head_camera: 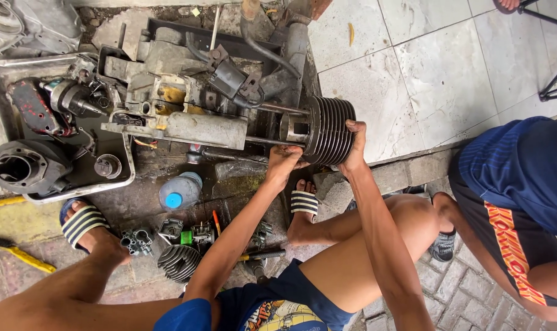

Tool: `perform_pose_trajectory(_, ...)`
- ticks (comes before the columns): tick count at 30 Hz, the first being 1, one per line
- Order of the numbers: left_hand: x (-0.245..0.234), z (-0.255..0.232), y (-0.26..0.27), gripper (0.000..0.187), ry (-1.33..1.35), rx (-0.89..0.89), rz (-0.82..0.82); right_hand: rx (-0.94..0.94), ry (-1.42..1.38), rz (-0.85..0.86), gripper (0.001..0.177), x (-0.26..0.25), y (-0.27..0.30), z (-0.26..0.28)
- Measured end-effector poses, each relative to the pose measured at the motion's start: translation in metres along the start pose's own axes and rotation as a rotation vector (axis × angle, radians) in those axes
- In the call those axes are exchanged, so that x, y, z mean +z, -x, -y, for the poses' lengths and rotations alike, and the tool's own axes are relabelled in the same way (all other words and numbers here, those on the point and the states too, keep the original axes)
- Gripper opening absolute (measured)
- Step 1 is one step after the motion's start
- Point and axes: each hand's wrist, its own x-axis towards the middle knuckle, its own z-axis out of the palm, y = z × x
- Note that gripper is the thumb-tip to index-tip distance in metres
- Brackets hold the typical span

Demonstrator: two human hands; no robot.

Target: The person sits on the floor and works on a disassembled engine, specifically handling a cylinder head with cooling fins. They rotate the cylinder head and use their hands to adjust or inspect the internal components and the crankshaft area.

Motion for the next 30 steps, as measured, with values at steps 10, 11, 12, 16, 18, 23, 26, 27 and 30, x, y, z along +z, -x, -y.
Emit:
perform_pose_trajectory(10,0.001,-0.011,0.012,0.054,0.014,-0.059,0.023,-0.009,-0.012,-0.03,0.057,0.037,0.029,0.005)
perform_pose_trajectory(11,0.001,-0.011,0.012,0.054,0.02,-0.067,0.025,-0.013,0.001,-0.012,0.059,0.048,0.036,0.008)
perform_pose_trajectory(12,0.002,-0.014,0.011,0.054,0.018,-0.065,0.026,-0.015,-0.001,-0.01,0.059,0.048,0.037,0.008)
perform_pose_trajectory(16,0.003,-0.021,0.015,0.053,0.024,-0.084,0.038,-0.013,-0.007,-0.02,0.058,0.061,0.047,0.009)
perform_pose_trajectory(18,0.005,-0.024,0.016,0.052,0.025,-0.093,0.043,-0.017,-0.006,-0.025,0.059,0.05,0.037,0.006)
perform_pose_trajectory(23,0.009,-0.027,0.026,0.051,0.045,-0.118,0.055,-0.006,0.003,-0.049,0.066,0.087,0.064,0.016)
perform_pose_trajectory(26,0.005,-0.039,0.021,0.05,0.053,-0.127,0.062,-0.016,0.037,-0.069,0.061,0.044,0.027,0.01)
perform_pose_trajectory(27,0.003,-0.042,0.024,0.05,0.052,-0.122,0.059,-0.014,0.037,-0.064,0.061,0.037,0.022,0.008)
perform_pose_trajectory(30,0.001,-0.058,0.032,0.05,0.052,-0.133,0.067,-0.011,0.068,-0.082,0.059,0.053,0.037,0.009)
